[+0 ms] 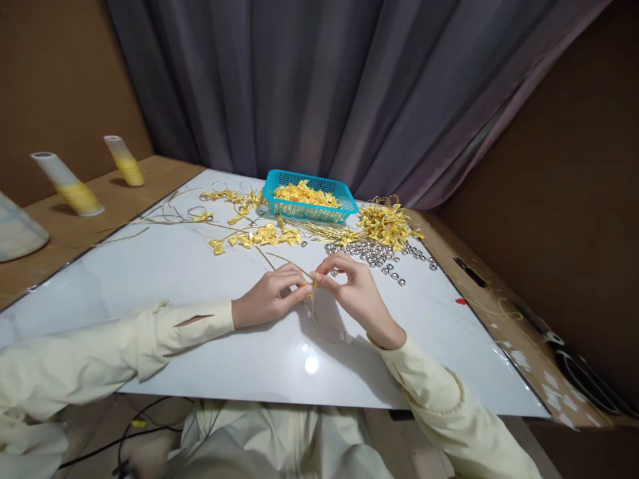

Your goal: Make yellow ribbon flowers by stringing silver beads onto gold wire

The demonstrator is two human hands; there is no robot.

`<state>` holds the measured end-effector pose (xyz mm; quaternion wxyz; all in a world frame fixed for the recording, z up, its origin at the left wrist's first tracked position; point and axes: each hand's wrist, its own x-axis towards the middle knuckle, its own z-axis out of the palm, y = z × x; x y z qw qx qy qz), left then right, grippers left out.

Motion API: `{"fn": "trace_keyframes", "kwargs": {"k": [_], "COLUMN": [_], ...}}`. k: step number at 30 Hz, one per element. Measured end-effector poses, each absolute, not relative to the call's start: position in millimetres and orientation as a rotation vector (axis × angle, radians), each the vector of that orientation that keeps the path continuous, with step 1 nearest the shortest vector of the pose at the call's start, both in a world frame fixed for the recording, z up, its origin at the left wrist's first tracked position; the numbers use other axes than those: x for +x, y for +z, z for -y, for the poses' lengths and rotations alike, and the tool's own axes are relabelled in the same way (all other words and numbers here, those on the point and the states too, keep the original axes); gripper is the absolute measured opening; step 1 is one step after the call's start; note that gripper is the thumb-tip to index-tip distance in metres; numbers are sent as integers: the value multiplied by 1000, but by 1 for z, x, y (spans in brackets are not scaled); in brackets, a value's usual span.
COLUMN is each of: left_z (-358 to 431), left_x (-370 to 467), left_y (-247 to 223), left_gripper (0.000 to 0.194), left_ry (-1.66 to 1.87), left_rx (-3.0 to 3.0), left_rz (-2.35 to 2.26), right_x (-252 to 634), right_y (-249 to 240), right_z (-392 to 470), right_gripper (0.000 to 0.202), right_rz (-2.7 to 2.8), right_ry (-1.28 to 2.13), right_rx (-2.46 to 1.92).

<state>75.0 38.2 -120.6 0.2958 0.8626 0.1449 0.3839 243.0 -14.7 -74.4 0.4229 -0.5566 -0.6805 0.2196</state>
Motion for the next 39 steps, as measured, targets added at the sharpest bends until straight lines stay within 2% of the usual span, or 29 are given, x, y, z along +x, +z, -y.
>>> {"fn": "trace_keyframes", "kwargs": {"k": [4, 8, 10, 18, 27, 39], "left_z": [-38, -39, -39, -40, -41, -40], "left_x": [75, 74, 74, 74, 74, 75], "left_y": [-120, -121, -121, -124, -124, -125], "left_gripper": [19, 20, 20, 19, 19, 22], "left_ry": [1034, 1051, 1067, 1144, 1169, 1223], "left_rx": [2279, 2283, 2282, 2267, 2268, 2266], "left_rz": [-424, -449, -451, -465, -458, -552], "right_x": [244, 247, 250, 264, 251, 257], "right_y": [-77, -79, -78, -65, -75, -67], "right_z": [13, 10, 9, 13, 16, 34], "right_gripper": [9, 28, 31, 20, 9, 15], "right_rz": [1707, 1613, 1615, 1753, 1857, 1992], "right_ry": [562, 702, 782, 728, 724, 622], "right_rx": [-1397, -1439, -1452, -1520, -1513, -1611]}}
